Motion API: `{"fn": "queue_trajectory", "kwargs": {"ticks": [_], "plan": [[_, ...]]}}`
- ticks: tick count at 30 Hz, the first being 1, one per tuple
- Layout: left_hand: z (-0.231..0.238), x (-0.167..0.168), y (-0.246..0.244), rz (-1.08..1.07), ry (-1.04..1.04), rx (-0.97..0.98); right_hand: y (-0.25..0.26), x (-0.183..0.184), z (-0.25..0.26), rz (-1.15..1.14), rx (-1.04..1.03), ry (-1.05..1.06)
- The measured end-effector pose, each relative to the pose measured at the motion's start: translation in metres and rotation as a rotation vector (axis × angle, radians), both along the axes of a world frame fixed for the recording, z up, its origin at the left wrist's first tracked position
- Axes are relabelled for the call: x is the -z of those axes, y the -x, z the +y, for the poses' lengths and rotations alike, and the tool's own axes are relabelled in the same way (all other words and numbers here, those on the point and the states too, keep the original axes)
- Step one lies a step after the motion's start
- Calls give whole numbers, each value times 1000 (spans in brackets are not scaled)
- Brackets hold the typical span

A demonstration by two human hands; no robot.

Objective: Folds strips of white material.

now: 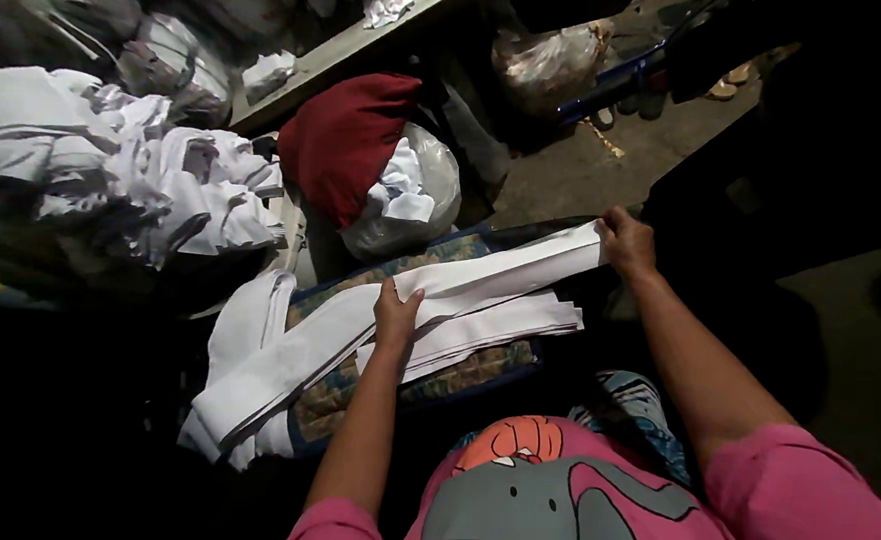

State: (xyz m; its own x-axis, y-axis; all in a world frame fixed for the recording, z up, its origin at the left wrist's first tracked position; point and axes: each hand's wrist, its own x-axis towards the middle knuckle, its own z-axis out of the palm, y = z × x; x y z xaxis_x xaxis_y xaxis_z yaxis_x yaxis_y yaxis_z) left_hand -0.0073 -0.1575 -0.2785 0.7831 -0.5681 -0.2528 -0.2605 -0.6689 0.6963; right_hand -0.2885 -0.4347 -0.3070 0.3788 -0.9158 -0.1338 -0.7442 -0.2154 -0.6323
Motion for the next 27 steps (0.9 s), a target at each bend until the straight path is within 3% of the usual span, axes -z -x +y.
{"fn": "queue_trajectory", "kwargs": {"ticks": [3, 7, 10, 13, 17, 27], "plan": [[-6, 5, 1, -25, -30, -10, -8, 2, -1, 108, -15, -35], [-8, -1, 2, 65, 10, 88, -7, -9, 0, 71, -40, -96], [-8, -9, -2, 47, -28, 271, -2, -18, 3, 96, -173, -89], [-11, -12, -2, 16, -90, 298, 3, -8, 5, 81, -310, -11], [-12, -11, -3, -7, -109, 312, 8, -4, 2, -24, -328, -5], [-16, -17, 0, -57, -186, 363, 8, -1, 0, -25, -302, 15]]}}
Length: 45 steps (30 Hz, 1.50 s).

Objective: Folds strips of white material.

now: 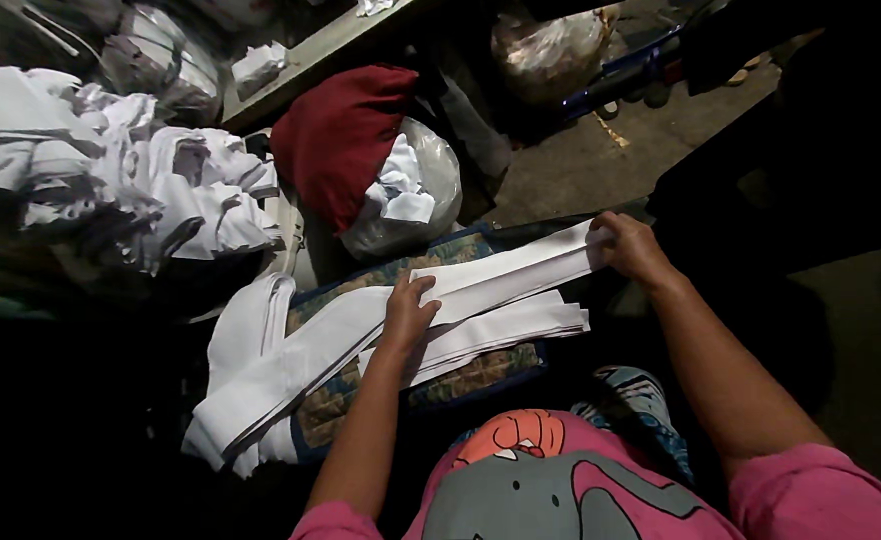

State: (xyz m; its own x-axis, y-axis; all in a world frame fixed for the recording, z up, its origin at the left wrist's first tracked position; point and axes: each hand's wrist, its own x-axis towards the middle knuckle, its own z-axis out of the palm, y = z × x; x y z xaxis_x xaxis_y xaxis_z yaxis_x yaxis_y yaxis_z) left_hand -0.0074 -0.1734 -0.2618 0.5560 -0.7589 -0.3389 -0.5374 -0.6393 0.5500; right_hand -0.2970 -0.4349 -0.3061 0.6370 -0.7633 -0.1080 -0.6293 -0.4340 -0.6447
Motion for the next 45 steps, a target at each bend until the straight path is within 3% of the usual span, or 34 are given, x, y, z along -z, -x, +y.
{"fn": "queue_trajectory", "kwargs": {"ticks": [5, 30, 39, 45], "plan": [[1, 0, -5, 6, -12, -5, -1, 5, -10, 83, -14, -51], [9, 16, -3, -58, 1, 32, 2, 5, 0, 40, -6, -42], [23, 3, -18, -41, 16, -170, 2, -1, 2, 82, 11, -81], [30, 6, -28, -27, 45, -86, 1, -1, 1, 130, 32, -79]]}}
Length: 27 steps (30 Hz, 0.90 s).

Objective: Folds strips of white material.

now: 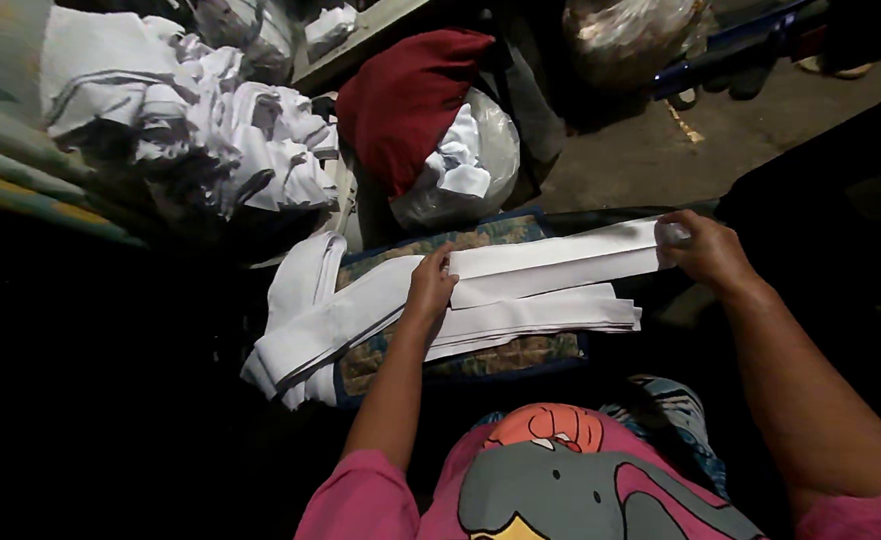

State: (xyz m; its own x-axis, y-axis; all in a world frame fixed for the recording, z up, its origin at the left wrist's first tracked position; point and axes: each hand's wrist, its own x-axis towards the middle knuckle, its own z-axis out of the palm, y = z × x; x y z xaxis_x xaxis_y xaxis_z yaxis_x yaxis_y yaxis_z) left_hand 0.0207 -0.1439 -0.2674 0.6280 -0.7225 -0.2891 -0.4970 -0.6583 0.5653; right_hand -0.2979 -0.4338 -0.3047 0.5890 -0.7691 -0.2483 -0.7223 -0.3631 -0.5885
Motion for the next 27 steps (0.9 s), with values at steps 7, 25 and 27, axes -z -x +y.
{"fn": "queue_trajectory", "kwargs": {"ticks": [7, 25, 27], "plan": [[2, 7, -11, 2, 27, 20, 0, -3, 2, 2, 2, 2], [-4, 9, 0, -74, 86, -9, 3, -3, 0, -22, 25, 52], [-4, 10, 2, -85, 86, -11, 4, -2, -1, -19, 29, 49]]}}
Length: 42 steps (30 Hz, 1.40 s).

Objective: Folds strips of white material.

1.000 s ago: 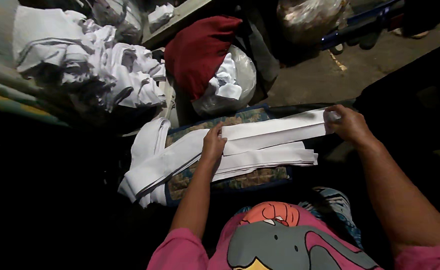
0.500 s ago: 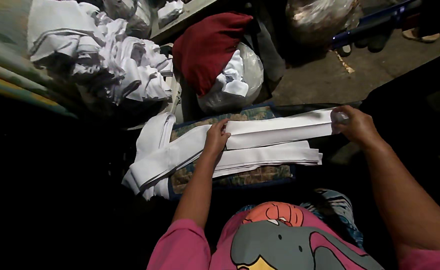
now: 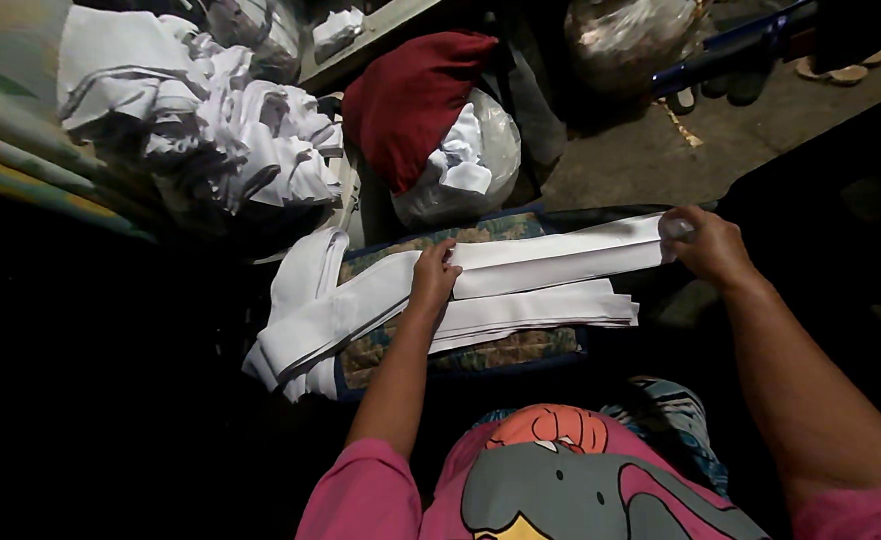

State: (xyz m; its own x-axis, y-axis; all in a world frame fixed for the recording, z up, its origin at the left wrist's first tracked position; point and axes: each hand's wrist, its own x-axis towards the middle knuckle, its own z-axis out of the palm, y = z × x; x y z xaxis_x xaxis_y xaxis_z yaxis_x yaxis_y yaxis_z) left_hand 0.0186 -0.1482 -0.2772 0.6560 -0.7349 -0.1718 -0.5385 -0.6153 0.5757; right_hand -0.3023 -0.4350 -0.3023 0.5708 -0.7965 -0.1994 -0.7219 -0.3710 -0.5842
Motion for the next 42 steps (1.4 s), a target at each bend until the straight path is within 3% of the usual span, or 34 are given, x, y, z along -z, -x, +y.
{"fn": "queue_trajectory", "kwargs": {"ticks": [6, 10, 14, 17, 21, 28, 33, 36, 39, 42], "plan": [[0, 1, 2, -49, -53, 16, -1, 2, -1, 8, 17, -27], [-7, -4, 28, -244, -104, 71, 1, 0, 1, 10, 24, -30], [-33, 21, 84, -220, 30, 471, 1, 0, 3, -23, 39, -34], [-57, 38, 123, -117, -101, 680, 3, 3, 4, -49, 66, -51], [-70, 38, 137, -121, -300, 690, 2, -4, 3, -46, 150, -117], [-77, 30, 138, -114, -407, 629, 11, 0, 3, -103, 245, -77], [-77, 29, 141, -111, -474, 595, 10, 7, 16, -31, 330, 198], [-78, 26, 143, -110, -505, 590, -29, 8, 68, -153, 120, 271], [-81, 19, 144, -80, -517, 598, -60, 40, 114, -182, -383, 162], [-76, 19, 138, -85, -505, 600, -54, 55, 112, -66, -502, 140]]}}
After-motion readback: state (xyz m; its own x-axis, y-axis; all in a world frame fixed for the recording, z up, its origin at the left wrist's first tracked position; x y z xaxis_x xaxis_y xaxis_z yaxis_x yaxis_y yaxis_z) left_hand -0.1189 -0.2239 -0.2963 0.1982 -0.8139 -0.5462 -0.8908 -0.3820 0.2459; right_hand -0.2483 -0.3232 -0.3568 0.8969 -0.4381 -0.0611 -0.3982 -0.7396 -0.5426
